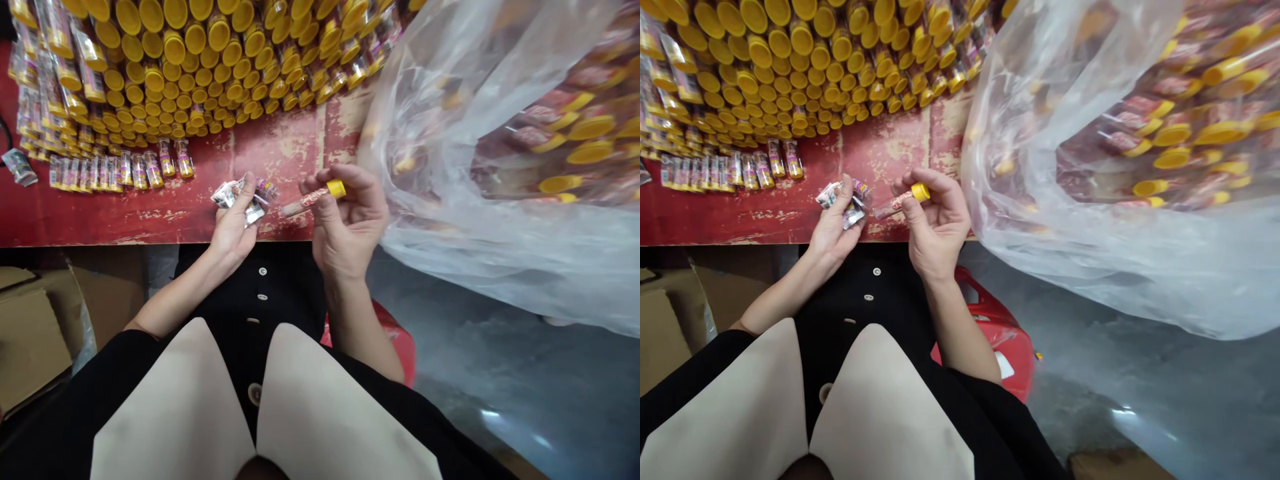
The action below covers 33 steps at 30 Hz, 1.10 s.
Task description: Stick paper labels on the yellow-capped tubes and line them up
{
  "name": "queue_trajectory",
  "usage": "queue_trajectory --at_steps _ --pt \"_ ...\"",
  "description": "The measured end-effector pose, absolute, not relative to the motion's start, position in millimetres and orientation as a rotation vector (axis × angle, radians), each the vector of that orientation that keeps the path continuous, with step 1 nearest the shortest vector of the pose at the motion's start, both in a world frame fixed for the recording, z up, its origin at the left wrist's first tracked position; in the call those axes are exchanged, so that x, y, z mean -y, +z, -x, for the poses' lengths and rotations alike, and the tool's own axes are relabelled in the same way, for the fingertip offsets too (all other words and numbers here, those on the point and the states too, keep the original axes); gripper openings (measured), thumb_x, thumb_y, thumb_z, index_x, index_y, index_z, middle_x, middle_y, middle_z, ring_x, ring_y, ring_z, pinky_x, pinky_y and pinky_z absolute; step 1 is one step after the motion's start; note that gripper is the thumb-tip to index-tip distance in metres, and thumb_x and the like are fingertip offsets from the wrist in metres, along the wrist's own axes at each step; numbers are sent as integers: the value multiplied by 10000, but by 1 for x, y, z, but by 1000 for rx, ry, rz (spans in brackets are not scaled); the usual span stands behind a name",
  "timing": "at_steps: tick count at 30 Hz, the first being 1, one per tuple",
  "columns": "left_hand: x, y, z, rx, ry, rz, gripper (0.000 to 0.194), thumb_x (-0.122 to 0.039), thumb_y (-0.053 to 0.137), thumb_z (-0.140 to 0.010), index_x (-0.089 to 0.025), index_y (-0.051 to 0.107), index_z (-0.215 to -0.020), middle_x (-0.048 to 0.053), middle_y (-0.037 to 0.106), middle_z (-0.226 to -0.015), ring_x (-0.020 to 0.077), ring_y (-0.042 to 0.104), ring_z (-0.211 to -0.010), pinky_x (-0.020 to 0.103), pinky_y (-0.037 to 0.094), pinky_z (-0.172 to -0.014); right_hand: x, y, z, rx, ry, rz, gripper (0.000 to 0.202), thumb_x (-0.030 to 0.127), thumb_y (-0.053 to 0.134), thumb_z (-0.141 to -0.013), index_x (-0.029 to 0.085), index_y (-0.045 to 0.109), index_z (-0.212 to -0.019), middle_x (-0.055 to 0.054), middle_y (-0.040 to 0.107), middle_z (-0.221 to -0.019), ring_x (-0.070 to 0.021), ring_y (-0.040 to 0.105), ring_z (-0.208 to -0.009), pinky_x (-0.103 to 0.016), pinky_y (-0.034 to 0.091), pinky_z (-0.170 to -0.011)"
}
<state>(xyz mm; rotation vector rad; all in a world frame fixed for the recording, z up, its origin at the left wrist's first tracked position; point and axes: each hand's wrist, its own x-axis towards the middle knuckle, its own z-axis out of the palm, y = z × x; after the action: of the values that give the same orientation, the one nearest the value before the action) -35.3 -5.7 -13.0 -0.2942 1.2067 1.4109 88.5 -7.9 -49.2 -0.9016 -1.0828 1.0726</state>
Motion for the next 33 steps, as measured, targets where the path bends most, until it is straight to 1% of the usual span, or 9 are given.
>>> queue_trajectory --at_steps 3,7,12,17,21,25,27,31,33 --pt "10 -12 32 -1198 1368 310 98 -194 728 -846 -137 650 -835 -22 664 -778 92 692 -861 206 515 -820 13 -54 -80 999 942 873 281 355 730 -858 308 665 -1127 0 667 -1064 -158 701 -1018 -459 585 -1019" --pt "16 -15 29 -1190 1350 283 129 -182 766 -808 -160 675 -897 -27 691 -821 107 706 -912 219 530 -851 16 -61 -79 961 797 892 311 350 769 -822 298 688 -1118 2 681 -1058 -164 705 -1019 -424 582 -1006" --pt "18 -17 32 -1159 1355 249 115 -182 784 -789 -167 677 -831 -39 685 -797 107 706 -922 198 529 -827 21 -65 -92 991 698 1022 310 403 747 -833 290 674 -1113 -18 674 -1055 -181 702 -985 -383 622 -861" --pt "18 -18 33 -1129 1367 229 150 -261 792 -791 -175 685 -850 -34 691 -801 85 692 -821 170 513 -742 30 -56 -97 1073 745 1016 255 354 744 -841 280 705 -1081 -19 682 -1037 -170 689 -965 -321 626 -741" --pt "20 -16 30 -1070 1443 143 118 -194 787 -787 -171 693 -853 -54 681 -780 38 654 -719 157 504 -753 38 -48 -97 1196 734 1028 241 347 680 -894 296 716 -1126 -34 687 -1077 -192 684 -1000 -398 630 -832" --pt "22 -12 29 -1076 1422 146 155 -159 803 -756 -179 701 -872 -46 701 -834 88 701 -891 241 534 -908 44 -40 -104 1342 638 1019 315 221 719 -853 327 729 -1149 -29 704 -1112 -198 692 -1006 -394 620 -825" --pt "23 -11 30 -1090 1405 147 140 -144 800 -753 -173 699 -844 -39 705 -836 115 708 -948 279 542 -943 47 -36 -108 1441 653 1013 307 187 708 -854 332 743 -1122 -27 719 -1084 -189 697 -981 -387 614 -828" --pt "23 -13 34 -1101 1392 159 153 -137 794 -756 -196 711 -870 -37 720 -889 142 703 -1054 303 544 -973 50 -31 -113 1419 731 1080 225 193 703 -853 327 761 -1024 -23 723 -1014 -179 698 -935 -398 614 -848" --pt "23 -15 36 -1113 1369 199 187 -158 810 -745 -206 715 -900 -29 729 -933 166 690 -1120 312 546 -977 50 -31 -113 1304 774 1100 179 221 693 -860 317 756 -997 -24 711 -1007 -177 693 -918 -396 628 -814"
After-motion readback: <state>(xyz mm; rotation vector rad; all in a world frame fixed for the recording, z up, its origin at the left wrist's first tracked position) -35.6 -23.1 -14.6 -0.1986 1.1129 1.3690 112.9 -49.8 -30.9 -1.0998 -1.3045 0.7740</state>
